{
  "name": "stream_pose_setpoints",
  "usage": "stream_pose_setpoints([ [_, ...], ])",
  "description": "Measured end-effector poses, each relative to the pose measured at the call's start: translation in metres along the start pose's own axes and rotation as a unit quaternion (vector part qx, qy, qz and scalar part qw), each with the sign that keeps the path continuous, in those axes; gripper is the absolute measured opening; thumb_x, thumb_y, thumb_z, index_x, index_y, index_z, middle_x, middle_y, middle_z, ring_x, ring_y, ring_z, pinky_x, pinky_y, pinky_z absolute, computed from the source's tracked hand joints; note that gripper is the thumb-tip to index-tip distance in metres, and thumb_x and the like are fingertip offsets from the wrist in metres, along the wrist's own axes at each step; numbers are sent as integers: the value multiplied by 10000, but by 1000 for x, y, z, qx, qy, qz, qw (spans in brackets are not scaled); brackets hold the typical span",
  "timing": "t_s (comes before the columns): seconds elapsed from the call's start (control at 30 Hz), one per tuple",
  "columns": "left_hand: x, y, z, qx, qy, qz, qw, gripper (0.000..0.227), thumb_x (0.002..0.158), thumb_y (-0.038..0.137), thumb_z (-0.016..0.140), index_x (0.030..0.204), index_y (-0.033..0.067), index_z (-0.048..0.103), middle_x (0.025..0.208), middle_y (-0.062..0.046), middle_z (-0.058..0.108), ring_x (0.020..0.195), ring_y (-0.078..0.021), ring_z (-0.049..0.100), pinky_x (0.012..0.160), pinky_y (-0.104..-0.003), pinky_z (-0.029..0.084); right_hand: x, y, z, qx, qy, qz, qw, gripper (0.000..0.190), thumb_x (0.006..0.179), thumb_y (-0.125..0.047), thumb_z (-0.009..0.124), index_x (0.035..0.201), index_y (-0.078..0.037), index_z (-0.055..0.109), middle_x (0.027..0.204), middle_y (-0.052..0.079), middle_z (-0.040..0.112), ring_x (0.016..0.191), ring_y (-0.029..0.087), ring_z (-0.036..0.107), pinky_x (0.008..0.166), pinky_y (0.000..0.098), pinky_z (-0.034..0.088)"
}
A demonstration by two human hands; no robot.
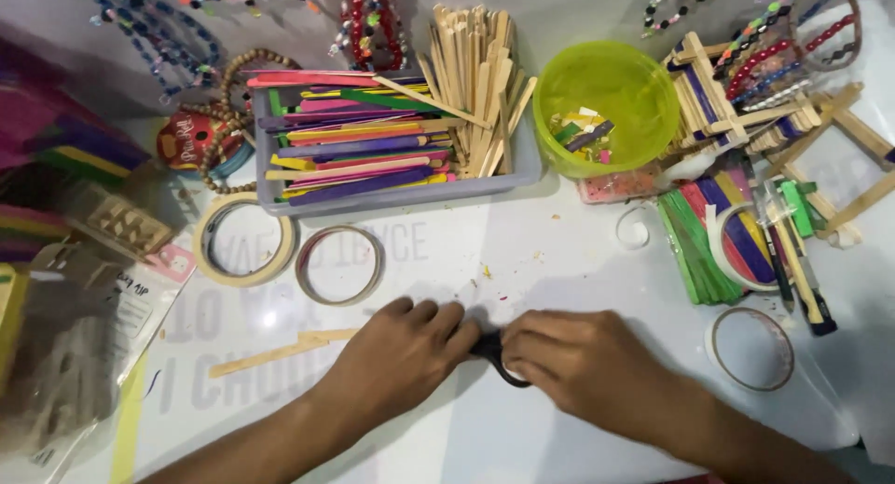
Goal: A person is seen cutting popsicle sticks with scissors and sorting the pieces into a bowl as part of a handicraft project to assemble a wooden structure.
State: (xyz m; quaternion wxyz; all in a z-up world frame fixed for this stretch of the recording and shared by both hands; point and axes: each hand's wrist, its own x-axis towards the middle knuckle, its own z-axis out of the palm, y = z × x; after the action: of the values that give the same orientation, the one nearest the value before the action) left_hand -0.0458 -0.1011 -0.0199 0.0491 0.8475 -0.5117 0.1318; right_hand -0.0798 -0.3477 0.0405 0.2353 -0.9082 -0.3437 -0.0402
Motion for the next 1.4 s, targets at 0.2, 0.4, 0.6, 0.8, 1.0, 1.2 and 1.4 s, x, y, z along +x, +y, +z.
stream_pose_setpoints([
  [0.2, -10, 6, -3, -103, -7, 44, 994, 137, 959, 154, 537, 1081, 146, 598, 945, -98, 597, 654, -285, 573, 604, -405, 457, 5, 55, 1, 56, 17, 172, 983, 470, 972, -183, 609, 1413, -21, 585, 1440, 145, 623, 1319, 278, 601, 1123, 413, 455],
  [0.4, -6, 14, 4, -179, 63, 90, 978, 288, 946, 339, 735, 1042, 100, 608, 936, -117, 595, 704, -292, 586, 641, -399, 447, 14, 57, 58, -35, -20, 165, 985, 810, 1059, -470, 407, 1607, 46, 109, 1678, 313, 105, 1579, 426, 91, 1276, 549, 81],
  [0.6, -8, 18, 7, -294, 100, 109, 944, 332, 1014, 375, 579, 971, 51, 633, 868, -132, 605, 731, -339, 582, 704, -428, 455, 27, 32, 77, -53, -11, 6, 999, 517, 1065, -338, 551, 1539, -143, 479, 1651, 177, 355, 1542, 454, 300, 1249, 612, 264],
  [0.8, -11, 16, 8, -289, 91, 99, 948, 293, 954, 329, 600, 999, 46, 658, 878, -126, 607, 746, -329, 582, 715, -415, 445, 26, 32, 56, 15, 58, -157, 986, 294, 1047, 2, 566, 1306, 134, 612, 1387, 270, 611, 1327, 395, 606, 1188, 492, 473],
  [1.0, -11, 18, 15, -291, 79, 100, 948, 322, 909, 348, 612, 1046, 59, 657, 883, -114, 584, 756, -322, 573, 699, -420, 431, -2, 44, 25, -70, 54, -104, 991, 362, 985, 155, 421, 1284, 117, 621, 1354, 260, 641, 1293, 362, 641, 1147, 419, 511],
  [1.2, -12, 18, 17, -280, 76, 98, 952, 365, 891, 359, 620, 1111, 70, 661, 926, -111, 591, 769, -311, 576, 729, -421, 423, -39, 33, 49, 3, 18, 195, 981, 860, 903, -256, 692, 1585, 42, 261, 1654, 239, 326, 1544, 352, 317, 1259, 433, 266],
  [1.4, -10, 20, 18, -277, 88, 109, 950, 341, 878, 345, 650, 1075, 67, 656, 943, -126, 606, 753, -315, 568, 725, -417, 422, 6, 17, 69, -2, -96, 189, 977, 795, 1056, -324, 429, 1602, 65, 2, 1701, 280, 33, 1585, 406, 27, 1277, 503, 45],
])
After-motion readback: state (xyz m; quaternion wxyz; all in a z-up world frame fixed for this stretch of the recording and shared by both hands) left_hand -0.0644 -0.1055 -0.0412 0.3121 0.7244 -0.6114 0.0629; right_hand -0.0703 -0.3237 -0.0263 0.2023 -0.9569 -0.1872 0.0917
